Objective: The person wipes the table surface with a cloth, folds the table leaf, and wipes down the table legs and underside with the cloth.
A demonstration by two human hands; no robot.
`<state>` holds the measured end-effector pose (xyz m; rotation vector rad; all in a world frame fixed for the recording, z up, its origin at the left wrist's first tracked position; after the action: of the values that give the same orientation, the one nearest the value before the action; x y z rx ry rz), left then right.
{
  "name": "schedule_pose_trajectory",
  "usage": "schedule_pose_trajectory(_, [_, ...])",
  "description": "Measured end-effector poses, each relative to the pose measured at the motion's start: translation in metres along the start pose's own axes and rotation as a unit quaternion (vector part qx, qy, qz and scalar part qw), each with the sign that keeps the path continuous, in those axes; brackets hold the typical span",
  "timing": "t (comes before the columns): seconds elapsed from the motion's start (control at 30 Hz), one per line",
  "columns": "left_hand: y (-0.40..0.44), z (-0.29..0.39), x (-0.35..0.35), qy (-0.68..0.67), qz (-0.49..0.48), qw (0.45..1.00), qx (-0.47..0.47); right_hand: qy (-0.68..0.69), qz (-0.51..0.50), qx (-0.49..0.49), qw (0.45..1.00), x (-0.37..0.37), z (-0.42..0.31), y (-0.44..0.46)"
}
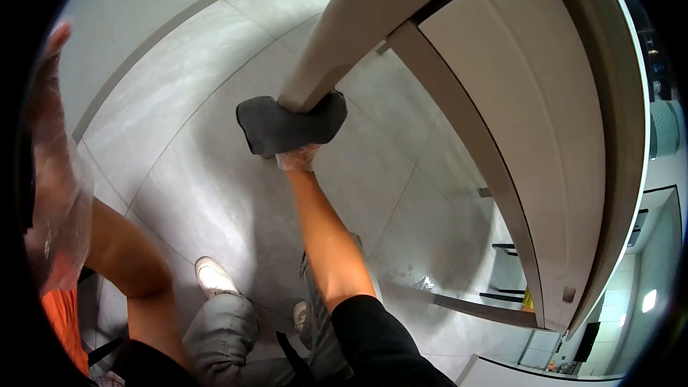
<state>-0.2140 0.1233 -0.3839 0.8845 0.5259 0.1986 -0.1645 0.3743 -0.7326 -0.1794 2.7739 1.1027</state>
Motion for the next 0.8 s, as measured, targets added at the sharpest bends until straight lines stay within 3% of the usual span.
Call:
schedule_pose_trajectory(0.07, [-0.001, 0.002, 0.01, -0.014, -0.022, 1.0, 0.009, 0.021, -0.04, 0.101, 0.994, -0.001, -0.008, 0.01])
schedule_pose_trajectory(0.17, [-0.004, 0.001, 0.016, -0.028, -0.031, 0.999, 0.014, 0.016, -0.054, 0.146, 0.988, -0.002, -0.013, 0.016])
schedule_pose_trajectory(0.8, [-0.004, -0.022, 0.022, -0.092, -0.048, 0.993, 0.053, -0.081, -0.083, 0.186, 0.976, 0.012, 0.01, -0.005])
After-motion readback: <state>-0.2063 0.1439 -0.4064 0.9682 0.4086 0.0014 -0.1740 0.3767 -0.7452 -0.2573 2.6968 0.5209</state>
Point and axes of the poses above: each hand's wrist, its own y-axis towards the middle knuckle, its own x-axis out of the palm, z = x × y, the point moved 4 cm from there along y, towards the middle knuckle, and after that the axes turned 12 degrees about z, right-handed, at the moved point
